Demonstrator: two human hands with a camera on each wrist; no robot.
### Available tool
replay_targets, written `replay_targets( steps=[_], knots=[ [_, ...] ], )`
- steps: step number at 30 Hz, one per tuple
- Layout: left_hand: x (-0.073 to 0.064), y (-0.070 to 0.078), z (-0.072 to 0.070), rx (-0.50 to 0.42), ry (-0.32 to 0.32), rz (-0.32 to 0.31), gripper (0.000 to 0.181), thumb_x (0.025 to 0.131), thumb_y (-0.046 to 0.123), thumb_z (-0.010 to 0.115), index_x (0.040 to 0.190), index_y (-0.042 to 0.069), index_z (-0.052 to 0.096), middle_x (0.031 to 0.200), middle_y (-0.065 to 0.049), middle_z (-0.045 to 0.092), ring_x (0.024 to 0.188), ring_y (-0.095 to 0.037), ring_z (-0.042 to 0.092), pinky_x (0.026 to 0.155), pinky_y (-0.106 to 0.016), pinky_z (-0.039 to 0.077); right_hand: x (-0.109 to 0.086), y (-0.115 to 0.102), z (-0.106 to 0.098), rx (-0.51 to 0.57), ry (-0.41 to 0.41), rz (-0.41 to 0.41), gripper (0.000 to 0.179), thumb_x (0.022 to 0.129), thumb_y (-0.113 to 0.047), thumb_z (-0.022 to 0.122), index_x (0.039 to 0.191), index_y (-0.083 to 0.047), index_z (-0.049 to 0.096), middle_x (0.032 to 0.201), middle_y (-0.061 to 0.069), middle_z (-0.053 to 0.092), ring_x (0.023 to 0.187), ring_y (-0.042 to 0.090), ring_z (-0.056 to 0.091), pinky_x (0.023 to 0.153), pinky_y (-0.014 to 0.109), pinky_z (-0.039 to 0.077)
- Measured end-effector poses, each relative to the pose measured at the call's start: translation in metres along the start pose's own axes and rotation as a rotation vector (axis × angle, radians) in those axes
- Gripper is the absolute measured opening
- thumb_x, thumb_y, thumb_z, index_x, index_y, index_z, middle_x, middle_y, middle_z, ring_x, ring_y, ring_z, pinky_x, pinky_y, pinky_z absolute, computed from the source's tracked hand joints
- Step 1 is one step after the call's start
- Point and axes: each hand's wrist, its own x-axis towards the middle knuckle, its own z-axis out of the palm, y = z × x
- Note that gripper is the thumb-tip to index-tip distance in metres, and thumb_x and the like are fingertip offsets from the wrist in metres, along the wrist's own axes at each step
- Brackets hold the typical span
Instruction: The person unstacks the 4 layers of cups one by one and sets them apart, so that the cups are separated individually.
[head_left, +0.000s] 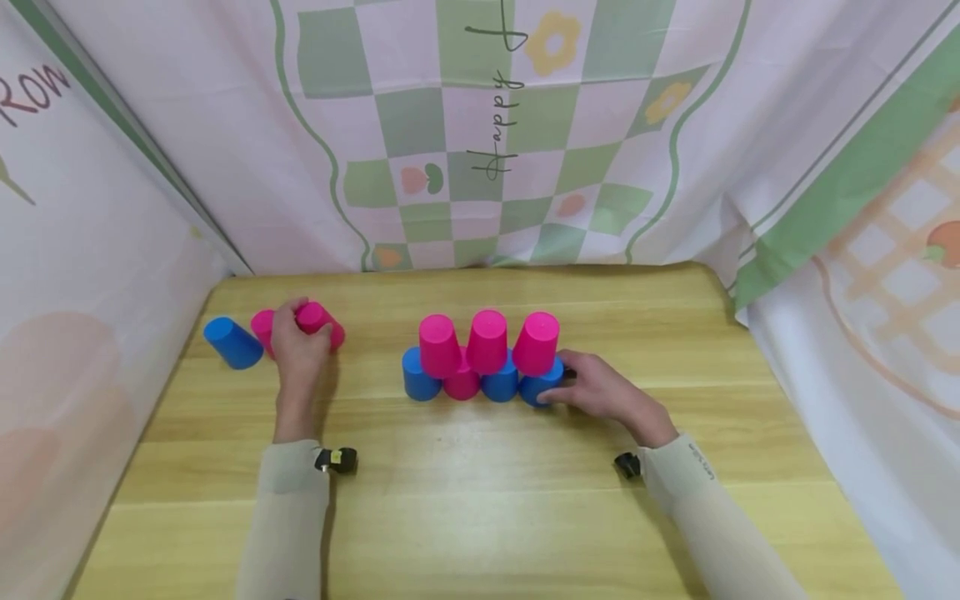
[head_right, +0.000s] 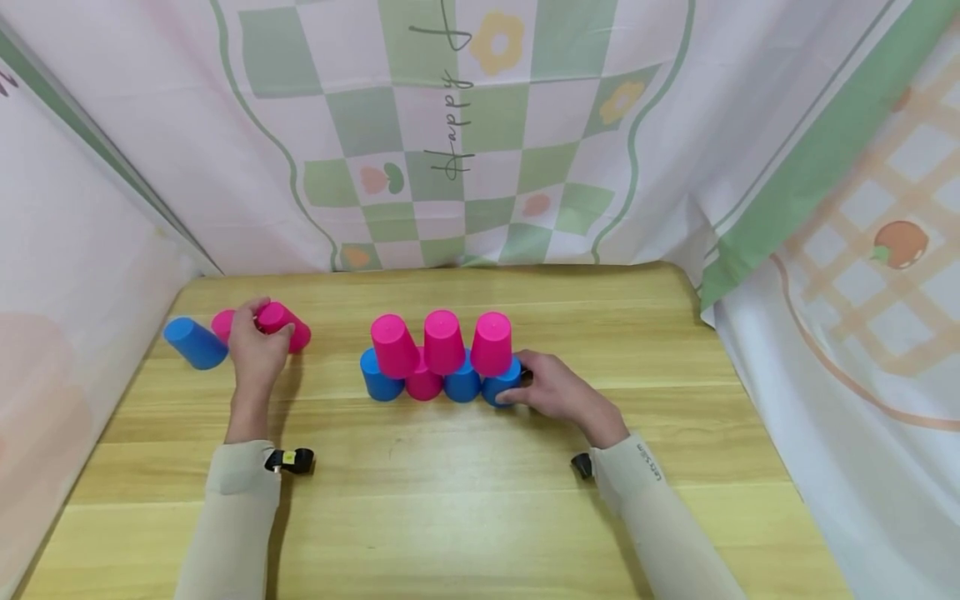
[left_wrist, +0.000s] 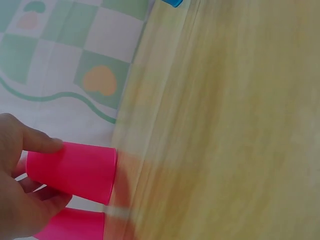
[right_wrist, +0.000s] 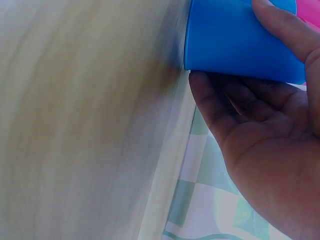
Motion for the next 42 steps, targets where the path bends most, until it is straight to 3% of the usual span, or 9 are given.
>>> replay_targets(
  steps=[6,13,19,23,27,29,32,36,42],
  knots=[
    [-0.001,-0.001,0.001,0.034,0.004,0.016,0.057,0.092,0.002,0.06,0.145,0.009,0.041,0.146,-0.013,0.043,0.134,-0.028,0.042,0.11,-0.045,0.04,0.0,0.001,0.0,0.006,-0.002,0.007,0.043,0.079,-0.042,0.08,0.112,-0.021,0.063,0.098,-0.003,0.066,0.085,0.02,0.059,0.08,0.036,0.052],
    [-0.004,0.0,0.0,0.035,-0.02,-0.024,0.059,0.094,0.006,0.061,0.148,0.014,0.039,0.148,-0.009,0.04,0.135,-0.026,0.04,0.109,-0.045,0.041,0.0,0.002,0.001,0.005,-0.006,-0.002,0.044,0.079,-0.043,0.08,0.113,-0.021,0.063,0.099,-0.003,0.066,0.086,0.02,0.059,0.081,0.036,0.052],
    [-0.004,0.005,-0.001,0.022,0.024,0.011,0.06,0.093,0.007,0.063,0.148,0.015,0.041,0.147,-0.009,0.043,0.136,-0.025,0.04,0.112,-0.041,0.038,0.0,0.001,0.001,0.015,-0.018,0.005,0.044,0.079,-0.043,0.08,0.113,-0.021,0.063,0.097,-0.002,0.065,0.085,0.021,0.058,0.078,0.036,0.052],
    [-0.006,0.01,-0.001,-0.015,0.116,0.107,0.054,0.092,0.007,0.064,0.142,0.011,0.047,0.143,-0.009,0.048,0.133,-0.026,0.043,0.111,-0.04,0.038,-0.001,0.001,0.0,0.021,-0.025,0.0,0.043,0.08,-0.044,0.079,0.112,-0.02,0.063,0.096,-0.001,0.065,0.083,0.021,0.058,0.076,0.036,0.053],
    [-0.014,0.021,0.0,-0.073,0.243,0.291,0.044,0.091,0.006,0.065,0.133,0.006,0.054,0.135,-0.01,0.055,0.126,-0.023,0.049,0.107,-0.038,0.041,-0.001,0.001,0.0,0.024,-0.028,-0.009,0.042,0.08,-0.043,0.079,0.112,-0.02,0.063,0.096,-0.001,0.065,0.084,0.02,0.058,0.077,0.036,0.053],
    [-0.019,0.029,0.001,-0.137,0.258,0.371,0.04,0.09,0.006,0.065,0.129,0.005,0.057,0.13,-0.009,0.058,0.124,-0.02,0.051,0.107,-0.037,0.042,-0.001,0.001,0.0,0.024,-0.026,-0.011,0.043,0.08,-0.043,0.079,0.112,-0.02,0.063,0.096,-0.001,0.065,0.084,0.02,0.058,0.077,0.036,0.053],
    [-0.03,0.044,0.004,-0.264,0.196,0.453,0.036,0.091,0.007,0.066,0.126,0.004,0.059,0.127,-0.007,0.06,0.123,-0.016,0.052,0.108,-0.037,0.042,-0.001,0.001,-0.001,0.023,-0.018,-0.01,0.043,0.08,-0.042,0.079,0.112,-0.021,0.063,0.095,-0.001,0.065,0.083,0.02,0.058,0.076,0.036,0.053],
    [-0.048,0.062,0.008,-0.399,0.049,0.491,0.038,0.093,0.007,0.065,0.13,0.004,0.056,0.129,-0.007,0.058,0.127,-0.02,0.051,0.11,-0.043,0.041,-0.001,0.001,-0.002,0.023,-0.009,-0.005,0.041,0.08,-0.041,0.08,0.112,-0.021,0.063,0.094,-0.001,0.065,0.083,0.021,0.058,0.075,0.036,0.053],
    [-0.074,0.087,0.009,-0.5,-0.091,0.477,0.041,0.093,0.0,0.061,0.133,-0.002,0.051,0.132,-0.015,0.054,0.131,-0.031,0.048,0.11,-0.053,0.038,-0.001,0.001,-0.001,0.023,-0.01,-0.01,0.042,0.08,-0.041,0.08,0.112,-0.021,0.063,0.096,-0.001,0.065,0.084,0.021,0.059,0.078,0.036,0.053]
  ],
)
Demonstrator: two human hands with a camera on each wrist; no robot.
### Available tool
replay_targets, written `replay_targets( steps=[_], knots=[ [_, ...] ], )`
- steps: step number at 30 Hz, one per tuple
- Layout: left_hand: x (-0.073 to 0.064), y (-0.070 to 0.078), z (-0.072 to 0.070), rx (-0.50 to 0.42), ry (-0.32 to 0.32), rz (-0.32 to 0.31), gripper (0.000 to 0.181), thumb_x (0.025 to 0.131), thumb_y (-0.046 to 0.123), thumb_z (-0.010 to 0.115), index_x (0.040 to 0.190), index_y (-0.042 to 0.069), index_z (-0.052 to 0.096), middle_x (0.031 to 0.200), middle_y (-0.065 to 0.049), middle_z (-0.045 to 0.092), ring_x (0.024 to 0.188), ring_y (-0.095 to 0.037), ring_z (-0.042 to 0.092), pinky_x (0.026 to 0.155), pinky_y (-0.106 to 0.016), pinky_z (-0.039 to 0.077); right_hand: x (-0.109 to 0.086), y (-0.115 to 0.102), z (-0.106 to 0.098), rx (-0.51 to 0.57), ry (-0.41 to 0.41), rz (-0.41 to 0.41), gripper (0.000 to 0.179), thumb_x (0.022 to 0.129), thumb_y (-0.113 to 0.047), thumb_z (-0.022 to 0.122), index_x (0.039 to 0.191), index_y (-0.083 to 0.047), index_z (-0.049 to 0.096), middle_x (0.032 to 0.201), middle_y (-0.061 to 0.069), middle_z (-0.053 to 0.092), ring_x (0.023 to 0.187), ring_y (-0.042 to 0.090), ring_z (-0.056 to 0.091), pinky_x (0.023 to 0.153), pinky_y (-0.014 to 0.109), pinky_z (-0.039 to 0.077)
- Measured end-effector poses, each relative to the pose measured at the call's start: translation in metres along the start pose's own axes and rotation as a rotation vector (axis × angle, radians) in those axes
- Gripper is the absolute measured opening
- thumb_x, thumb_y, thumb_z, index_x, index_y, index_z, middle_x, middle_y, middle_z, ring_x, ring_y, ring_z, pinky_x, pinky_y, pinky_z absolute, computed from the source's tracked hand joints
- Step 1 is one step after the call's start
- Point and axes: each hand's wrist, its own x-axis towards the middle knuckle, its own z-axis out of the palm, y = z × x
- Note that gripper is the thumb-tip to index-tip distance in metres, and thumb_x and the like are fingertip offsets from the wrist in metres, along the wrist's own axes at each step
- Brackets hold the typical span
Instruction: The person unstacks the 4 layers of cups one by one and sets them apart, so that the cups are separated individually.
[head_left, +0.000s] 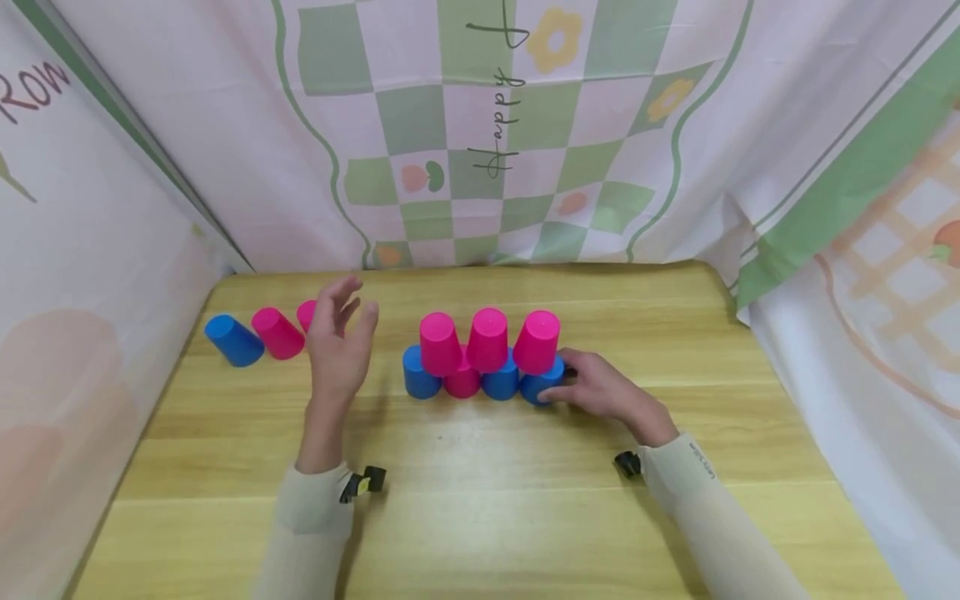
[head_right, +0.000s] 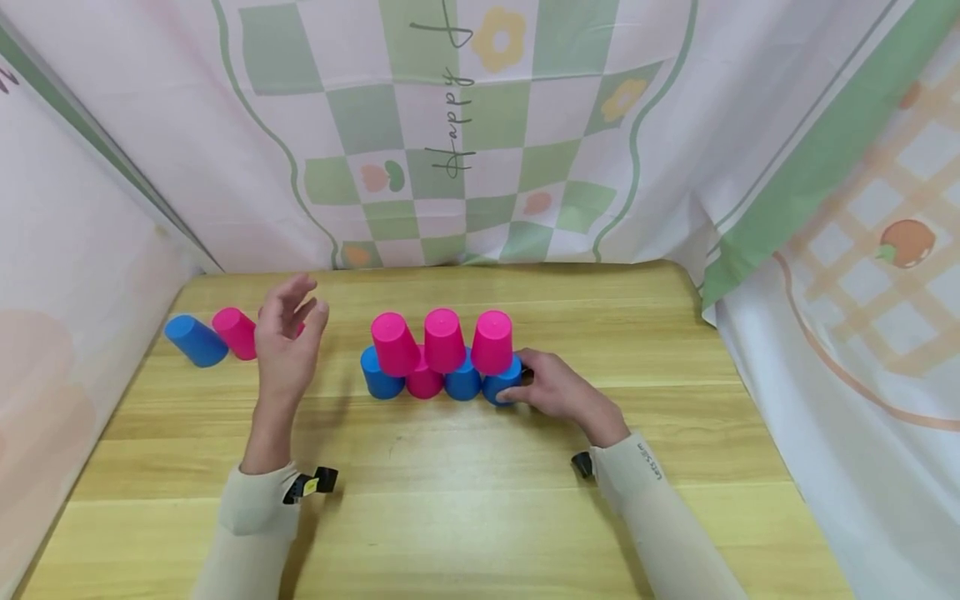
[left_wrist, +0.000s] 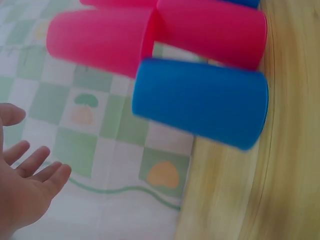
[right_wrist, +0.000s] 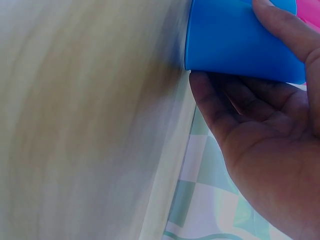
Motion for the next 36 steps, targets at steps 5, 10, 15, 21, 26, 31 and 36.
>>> replay_targets(
  steps=[5,10,15,21,26,31,36],
  knots=[
    [-0.008,0.005,0.007,-0.083,-0.066,-0.083,0.041,0.097,0.003,0.057,0.137,0.001,0.049,0.134,-0.014,0.055,0.132,-0.027,0.048,0.109,-0.039,0.042,0.0,-0.001,0.001,0.0,0.002,0.017,0.042,0.079,-0.041,0.08,0.112,-0.021,0.063,0.097,-0.001,0.065,0.084,0.021,0.059,0.078,0.036,0.053],
    [-0.017,-0.007,0.014,-0.098,-0.19,-0.055,0.047,0.098,0.008,0.056,0.144,0.007,0.045,0.141,-0.011,0.052,0.135,-0.024,0.046,0.106,-0.032,0.045,0.0,-0.003,0.0,0.005,0.008,0.04,0.042,0.08,-0.04,0.08,0.113,-0.02,0.063,0.098,-0.001,0.065,0.084,0.021,0.058,0.078,0.036,0.052],
    [-0.025,0.001,0.023,-0.083,-0.322,-0.026,0.061,0.093,0.008,0.065,0.148,0.013,0.039,0.149,-0.004,0.045,0.14,-0.025,0.039,0.112,-0.05,0.037,0.001,-0.002,0.0,0.003,0.009,0.036,0.041,0.08,-0.039,0.08,0.112,-0.02,0.063,0.097,-0.001,0.065,0.084,0.022,0.058,0.078,0.036,0.052],
    [-0.032,-0.009,0.034,0.073,-0.379,-0.111,0.078,0.083,0.037,0.078,0.148,0.04,0.035,0.149,0.016,0.04,0.137,-0.009,0.038,0.111,-0.047,0.039,0.001,-0.001,0.001,0.013,0.009,0.043,0.043,0.079,-0.041,0.08,0.112,-0.02,0.063,0.098,-0.001,0.065,0.084,0.022,0.058,0.078,0.036,0.052],
    [-0.037,-0.013,0.041,0.096,-0.378,-0.127,0.081,0.082,0.032,0.08,0.149,0.035,0.035,0.147,0.01,0.043,0.133,-0.013,0.044,0.11,-0.044,0.041,0.002,0.0,0.002,0.013,0.015,0.046,0.043,0.079,-0.04,0.081,0.112,-0.019,0.063,0.099,0.0,0.065,0.085,0.022,0.058,0.078,0.036,0.051],
    [-0.04,-0.015,0.045,0.086,-0.381,-0.15,0.082,0.081,0.019,0.081,0.15,0.027,0.035,0.145,0.001,0.045,0.13,-0.016,0.047,0.107,-0.043,0.044,0.002,0.0,0.002,0.003,0.016,0.04,0.043,0.079,-0.04,0.081,0.112,-0.02,0.063,0.099,-0.001,0.066,0.085,0.021,0.058,0.079,0.036,0.051],
    [-0.04,-0.015,0.048,0.1,-0.386,-0.193,0.083,0.083,0.01,0.078,0.151,0.021,0.032,0.143,-0.004,0.046,0.131,-0.021,0.047,0.105,-0.045,0.046,0.001,-0.001,0.001,-0.002,0.008,0.033,0.043,0.079,-0.041,0.081,0.113,-0.02,0.063,0.1,-0.002,0.066,0.087,0.021,0.058,0.081,0.036,0.052]
  ],
)
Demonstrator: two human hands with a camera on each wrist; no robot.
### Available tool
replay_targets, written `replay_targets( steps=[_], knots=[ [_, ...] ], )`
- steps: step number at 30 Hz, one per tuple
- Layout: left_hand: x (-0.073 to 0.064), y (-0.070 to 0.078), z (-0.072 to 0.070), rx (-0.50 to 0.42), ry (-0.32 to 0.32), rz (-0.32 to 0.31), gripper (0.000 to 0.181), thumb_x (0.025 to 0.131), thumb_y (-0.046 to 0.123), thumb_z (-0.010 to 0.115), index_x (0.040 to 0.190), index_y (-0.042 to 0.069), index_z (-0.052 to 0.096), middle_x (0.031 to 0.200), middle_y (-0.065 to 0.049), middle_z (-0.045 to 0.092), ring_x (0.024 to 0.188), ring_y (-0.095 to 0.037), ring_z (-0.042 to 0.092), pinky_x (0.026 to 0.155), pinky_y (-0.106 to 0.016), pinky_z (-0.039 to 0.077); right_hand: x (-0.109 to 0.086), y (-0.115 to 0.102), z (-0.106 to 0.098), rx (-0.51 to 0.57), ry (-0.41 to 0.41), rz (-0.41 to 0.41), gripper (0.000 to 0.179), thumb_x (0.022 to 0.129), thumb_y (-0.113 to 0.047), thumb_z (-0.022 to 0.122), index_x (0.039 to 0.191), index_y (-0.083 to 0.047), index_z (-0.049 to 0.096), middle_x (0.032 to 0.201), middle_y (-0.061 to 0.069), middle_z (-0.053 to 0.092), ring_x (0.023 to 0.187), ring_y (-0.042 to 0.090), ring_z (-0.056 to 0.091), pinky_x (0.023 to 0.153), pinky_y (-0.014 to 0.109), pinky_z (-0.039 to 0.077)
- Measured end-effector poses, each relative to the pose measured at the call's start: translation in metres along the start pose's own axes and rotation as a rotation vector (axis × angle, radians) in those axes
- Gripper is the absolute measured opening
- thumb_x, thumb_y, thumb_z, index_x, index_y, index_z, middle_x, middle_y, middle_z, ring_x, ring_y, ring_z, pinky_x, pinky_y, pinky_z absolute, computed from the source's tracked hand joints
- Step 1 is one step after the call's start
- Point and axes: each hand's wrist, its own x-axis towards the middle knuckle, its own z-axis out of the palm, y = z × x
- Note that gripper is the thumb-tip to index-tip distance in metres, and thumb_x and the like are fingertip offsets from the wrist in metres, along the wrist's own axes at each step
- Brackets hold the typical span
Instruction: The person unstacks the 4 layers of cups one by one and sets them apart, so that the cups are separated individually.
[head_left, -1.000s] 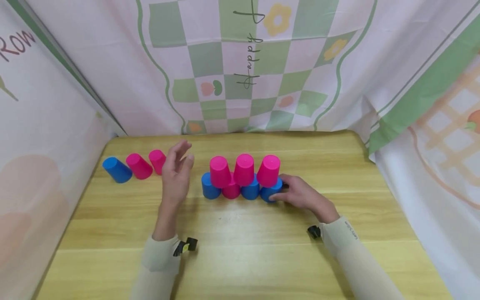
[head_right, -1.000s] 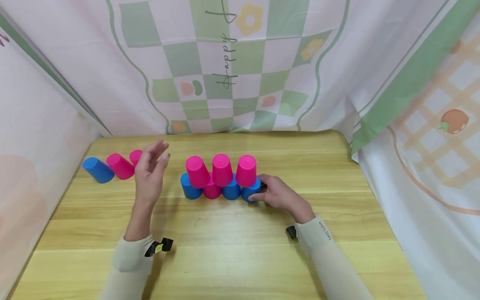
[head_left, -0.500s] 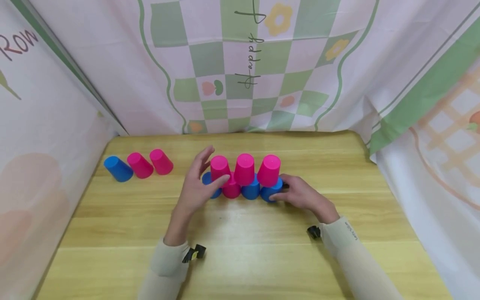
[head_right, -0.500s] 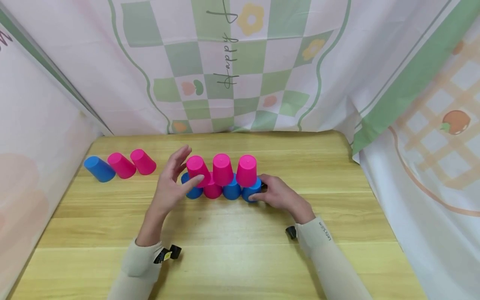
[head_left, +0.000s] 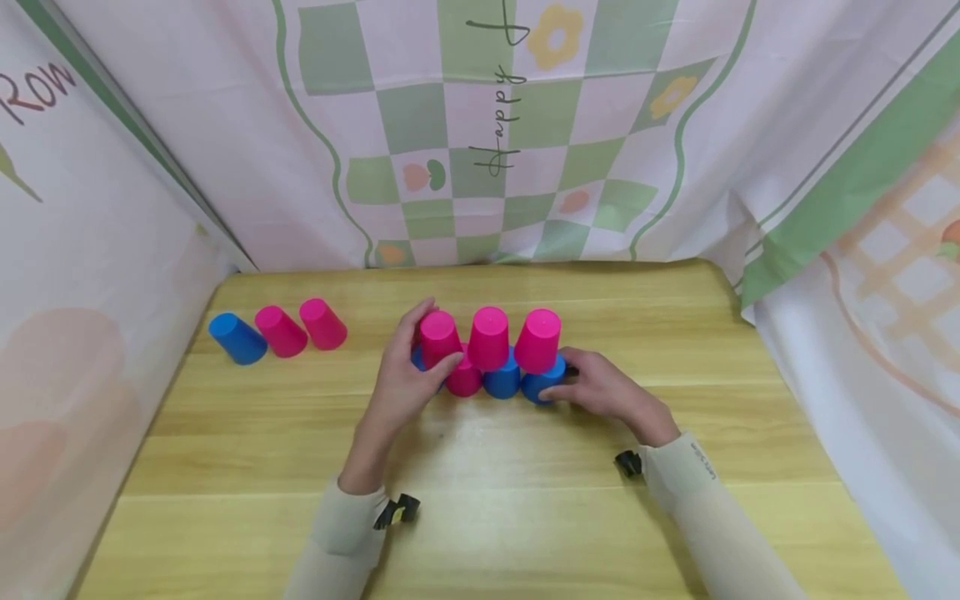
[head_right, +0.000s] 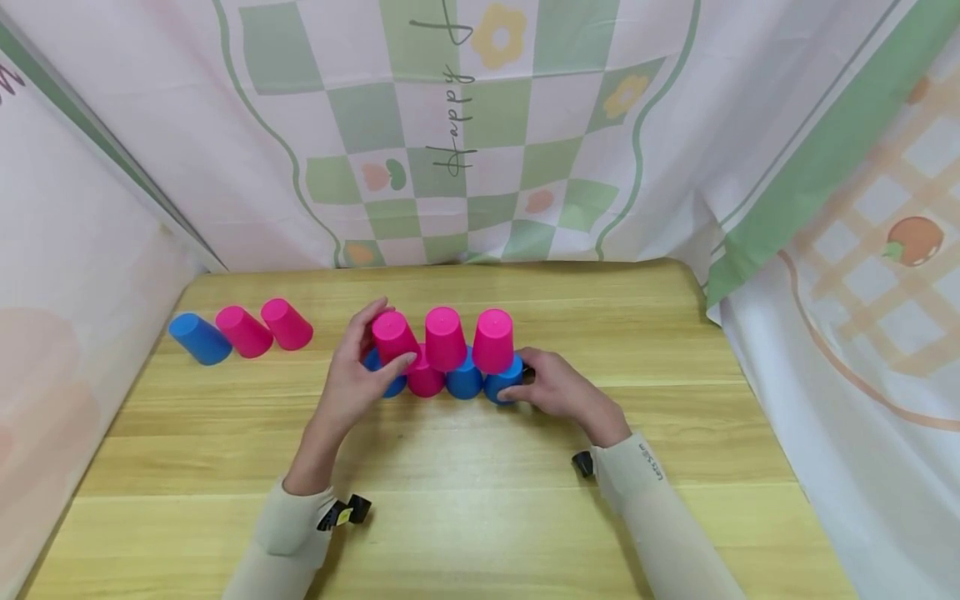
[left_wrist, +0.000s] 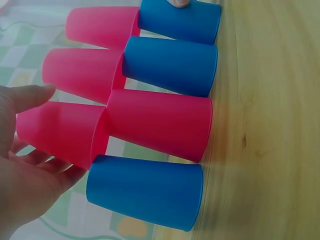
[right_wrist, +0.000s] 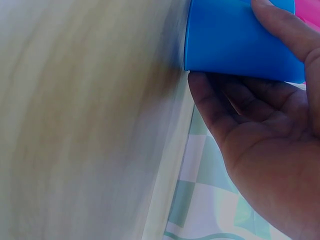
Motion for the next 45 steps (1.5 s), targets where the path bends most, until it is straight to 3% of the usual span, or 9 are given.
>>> replay_targets(
  steps=[7,23,33,40,45],
  knots=[
    [0.0,0.002,0.001,-0.013,0.015,-0.032,0.076,0.086,0.01,0.075,0.148,0.028,0.035,0.137,0.0,0.05,0.128,-0.018,0.048,0.104,-0.046,0.046,0.0,-0.001,0.0,0.003,-0.004,-0.014,0.042,0.08,-0.039,0.081,0.113,-0.02,0.063,0.1,-0.002,0.066,0.087,0.021,0.059,0.082,0.036,0.052],
    [-0.004,0.001,-0.003,-0.02,0.019,-0.001,0.07,0.088,0.018,0.073,0.145,0.038,0.038,0.134,0.006,0.052,0.126,-0.015,0.05,0.103,-0.043,0.048,0.002,0.0,0.001,0.005,0.012,0.001,0.042,0.079,-0.039,0.081,0.112,-0.019,0.064,0.101,-0.001,0.067,0.087,0.021,0.058,0.083,0.036,0.051],
    [-0.006,0.001,-0.012,0.009,0.102,0.0,0.069,0.087,0.011,0.074,0.145,0.027,0.04,0.13,-0.001,0.056,0.121,-0.017,0.054,0.109,-0.044,0.041,0.002,0.003,0.001,0.016,0.014,0.008,0.044,0.079,-0.039,0.081,0.113,-0.018,0.063,0.101,0.0,0.066,0.087,0.022,0.058,0.082,0.037,0.051],
    [-0.008,0.003,-0.021,0.025,0.141,-0.011,0.067,0.087,0.015,0.074,0.144,0.029,0.041,0.131,0.0,0.056,0.121,-0.015,0.055,0.107,-0.041,0.044,0.003,0.003,0.001,0.011,0.013,0.008,0.047,0.079,-0.041,0.081,0.115,-0.016,0.063,0.104,0.0,0.067,0.09,0.022,0.059,0.085,0.037,0.051],
    [-0.01,0.003,-0.037,0.042,0.194,-0.047,0.066,0.087,0.022,0.075,0.144,0.031,0.041,0.134,0.003,0.054,0.124,-0.015,0.052,0.105,-0.043,0.046,0.003,0.002,0.001,0.01,0.007,0.001,0.048,0.079,-0.042,0.08,0.115,-0.016,0.063,0.104,0.0,0.067,0.09,0.022,0.058,0.085,0.037,0.051]
  ],
)
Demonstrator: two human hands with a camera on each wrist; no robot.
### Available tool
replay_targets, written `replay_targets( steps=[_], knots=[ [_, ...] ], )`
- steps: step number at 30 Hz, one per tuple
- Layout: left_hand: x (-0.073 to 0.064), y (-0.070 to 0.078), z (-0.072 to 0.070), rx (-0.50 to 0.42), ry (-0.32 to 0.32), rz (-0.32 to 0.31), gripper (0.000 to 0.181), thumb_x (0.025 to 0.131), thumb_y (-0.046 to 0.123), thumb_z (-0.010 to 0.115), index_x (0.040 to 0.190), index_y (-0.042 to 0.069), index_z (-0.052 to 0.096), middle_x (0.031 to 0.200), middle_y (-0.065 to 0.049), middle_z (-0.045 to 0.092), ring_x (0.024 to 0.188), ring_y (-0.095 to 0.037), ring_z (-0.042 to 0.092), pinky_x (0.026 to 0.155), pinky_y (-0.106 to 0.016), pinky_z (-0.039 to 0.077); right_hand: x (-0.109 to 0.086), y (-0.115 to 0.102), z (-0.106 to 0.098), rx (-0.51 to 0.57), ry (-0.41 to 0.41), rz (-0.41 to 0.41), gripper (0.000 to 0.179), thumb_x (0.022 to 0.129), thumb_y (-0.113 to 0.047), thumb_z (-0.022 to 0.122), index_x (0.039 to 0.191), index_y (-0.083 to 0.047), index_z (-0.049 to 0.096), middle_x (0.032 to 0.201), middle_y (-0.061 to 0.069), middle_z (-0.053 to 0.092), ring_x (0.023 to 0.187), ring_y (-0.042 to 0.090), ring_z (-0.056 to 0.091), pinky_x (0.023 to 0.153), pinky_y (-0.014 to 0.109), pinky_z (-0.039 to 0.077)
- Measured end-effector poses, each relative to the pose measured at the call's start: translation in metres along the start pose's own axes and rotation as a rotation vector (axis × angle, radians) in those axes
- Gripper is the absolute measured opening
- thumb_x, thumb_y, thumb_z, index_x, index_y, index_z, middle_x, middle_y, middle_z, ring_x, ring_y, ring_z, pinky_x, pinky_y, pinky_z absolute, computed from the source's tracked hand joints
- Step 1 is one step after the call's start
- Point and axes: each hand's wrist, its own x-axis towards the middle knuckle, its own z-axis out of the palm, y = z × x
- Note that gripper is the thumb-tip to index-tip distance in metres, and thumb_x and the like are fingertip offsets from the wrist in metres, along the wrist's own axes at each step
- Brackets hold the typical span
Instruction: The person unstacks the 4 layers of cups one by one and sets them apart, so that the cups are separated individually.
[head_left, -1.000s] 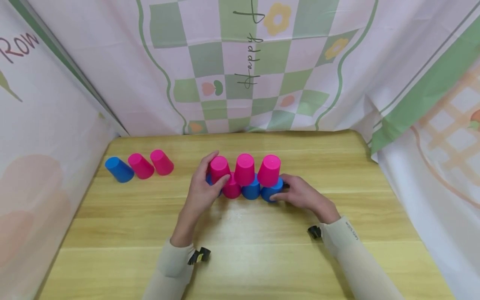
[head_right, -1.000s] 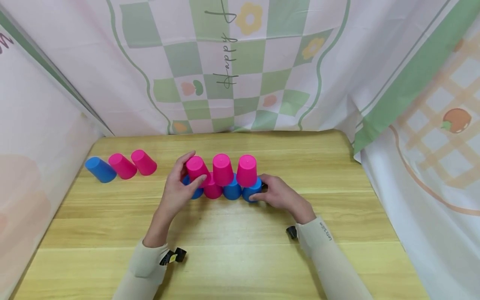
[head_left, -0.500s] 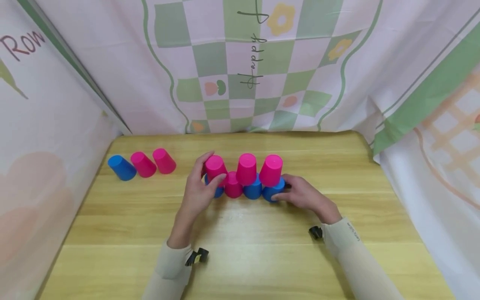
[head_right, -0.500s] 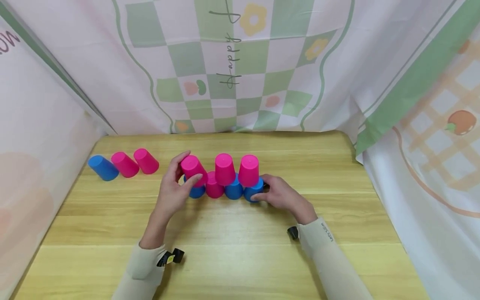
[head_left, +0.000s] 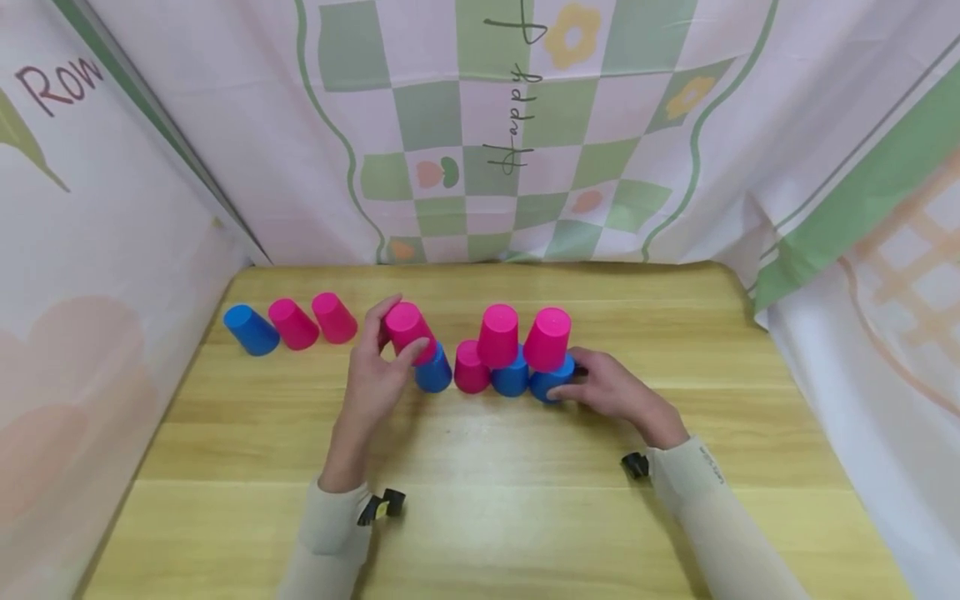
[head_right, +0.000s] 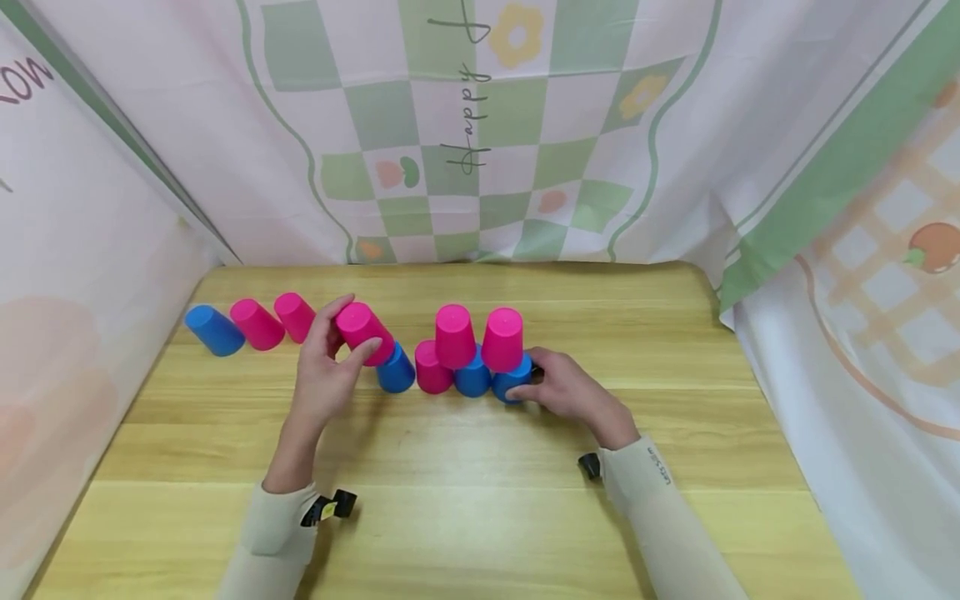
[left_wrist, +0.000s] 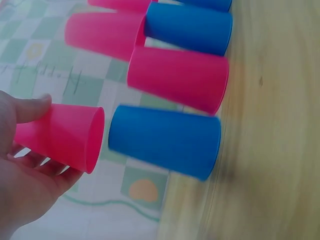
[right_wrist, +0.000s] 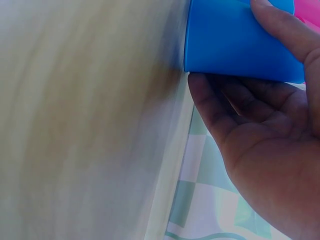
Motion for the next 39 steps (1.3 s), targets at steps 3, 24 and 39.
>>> replay_targets(
  steps=[3,24,39],
  knots=[
    [0.002,-0.003,-0.011,0.012,0.044,-0.017,0.066,0.086,0.024,0.075,0.144,0.029,0.042,0.134,0.003,0.054,0.124,-0.016,0.052,0.104,-0.042,0.047,0.0,0.0,0.0,-0.013,0.01,-0.011,0.049,0.079,-0.042,0.08,0.116,-0.015,0.063,0.105,0.0,0.067,0.091,0.021,0.059,0.086,0.038,0.051],
    [0.029,-0.04,-0.055,-0.035,0.232,-0.16,0.066,0.083,0.004,0.076,0.141,0.015,0.047,0.136,-0.007,0.053,0.126,-0.021,0.052,0.106,-0.038,0.045,-0.001,0.0,0.0,0.003,0.001,-0.001,0.045,0.08,-0.041,0.079,0.115,-0.018,0.063,0.104,-0.001,0.066,0.091,0.021,0.058,0.086,0.038,0.05],
    [0.052,-0.061,-0.044,0.126,0.187,-0.262,0.067,0.086,0.006,0.073,0.146,0.015,0.046,0.145,-0.01,0.049,0.135,-0.022,0.046,0.112,-0.035,0.039,-0.003,-0.002,0.0,-0.007,0.009,0.013,0.042,0.081,-0.04,0.079,0.113,-0.019,0.064,0.102,0.0,0.066,0.088,0.021,0.057,0.083,0.037,0.051]
  ],
)
